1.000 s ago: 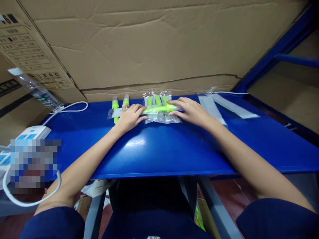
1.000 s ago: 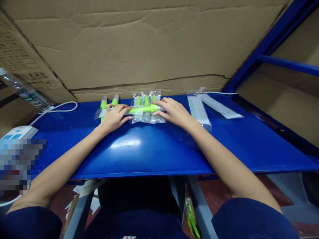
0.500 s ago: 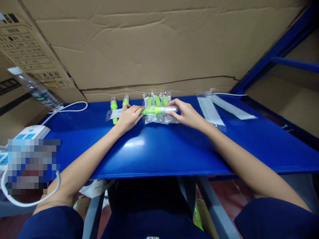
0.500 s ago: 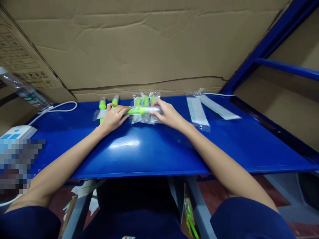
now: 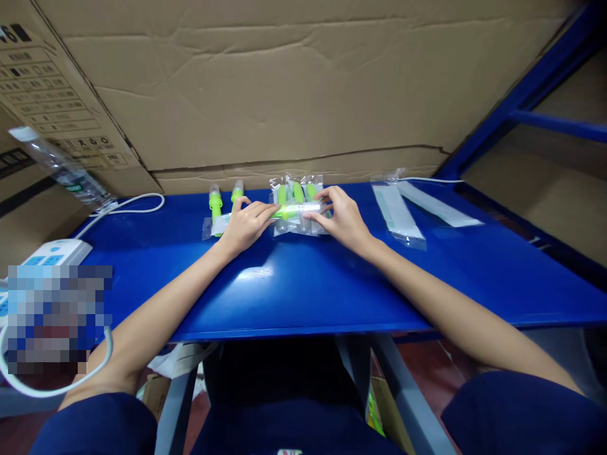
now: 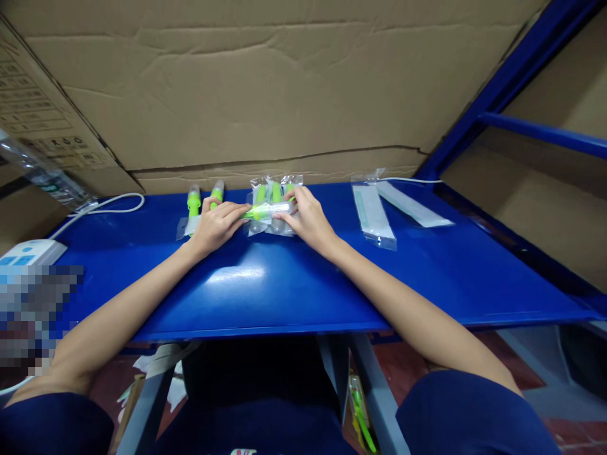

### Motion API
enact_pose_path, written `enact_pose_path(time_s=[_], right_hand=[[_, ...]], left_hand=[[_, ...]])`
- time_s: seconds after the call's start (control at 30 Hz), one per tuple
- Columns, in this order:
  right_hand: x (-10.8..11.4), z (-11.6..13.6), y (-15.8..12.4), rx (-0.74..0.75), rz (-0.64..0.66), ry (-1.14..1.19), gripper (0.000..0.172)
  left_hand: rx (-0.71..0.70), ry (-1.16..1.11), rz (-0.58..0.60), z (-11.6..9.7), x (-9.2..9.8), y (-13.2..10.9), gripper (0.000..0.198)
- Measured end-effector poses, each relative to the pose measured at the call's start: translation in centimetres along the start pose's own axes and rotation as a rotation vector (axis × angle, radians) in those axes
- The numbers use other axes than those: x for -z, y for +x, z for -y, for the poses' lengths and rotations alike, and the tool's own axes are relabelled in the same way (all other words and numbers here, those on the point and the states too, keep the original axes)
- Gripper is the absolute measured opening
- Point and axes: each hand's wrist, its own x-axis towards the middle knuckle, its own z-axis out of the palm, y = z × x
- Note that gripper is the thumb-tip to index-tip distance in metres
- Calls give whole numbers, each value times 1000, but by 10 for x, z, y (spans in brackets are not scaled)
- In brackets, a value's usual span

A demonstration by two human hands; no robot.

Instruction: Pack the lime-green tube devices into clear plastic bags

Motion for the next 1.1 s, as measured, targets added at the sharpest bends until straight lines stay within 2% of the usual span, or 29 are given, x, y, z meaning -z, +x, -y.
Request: enact_pose_path(time_s=[0.13,0.2,0.3,0.4,0.57,0.7,0.83,1.1], right_hand=[[4,-4,1,-24,121,125,35],[9,-6,2,-18,153,91,34],[13,-5,4,24,126,-20,32],[9,0,3,42,121,-10,31],[-5,5,-2,-73,50,130,37],[-11,11,-5,-95,18,109,28],[-12,22,-9,-81,66,142,17],[-13,22,-11,-151,158,365,24]], left_hand=[[11,4,-4,3,1,0,40],[-5,-6,-8,5,1,0,40],[-36,-23,-20,5,0,0,41],[-58,-27,-34,3,1,0,43],[-69,-33,-30,0,4,0,43],[-61,-32,-14,-1,7,0,42],[-66,-20,-2,-2,9,0,42],[-67,-9,-18,-2,11,0,42]])
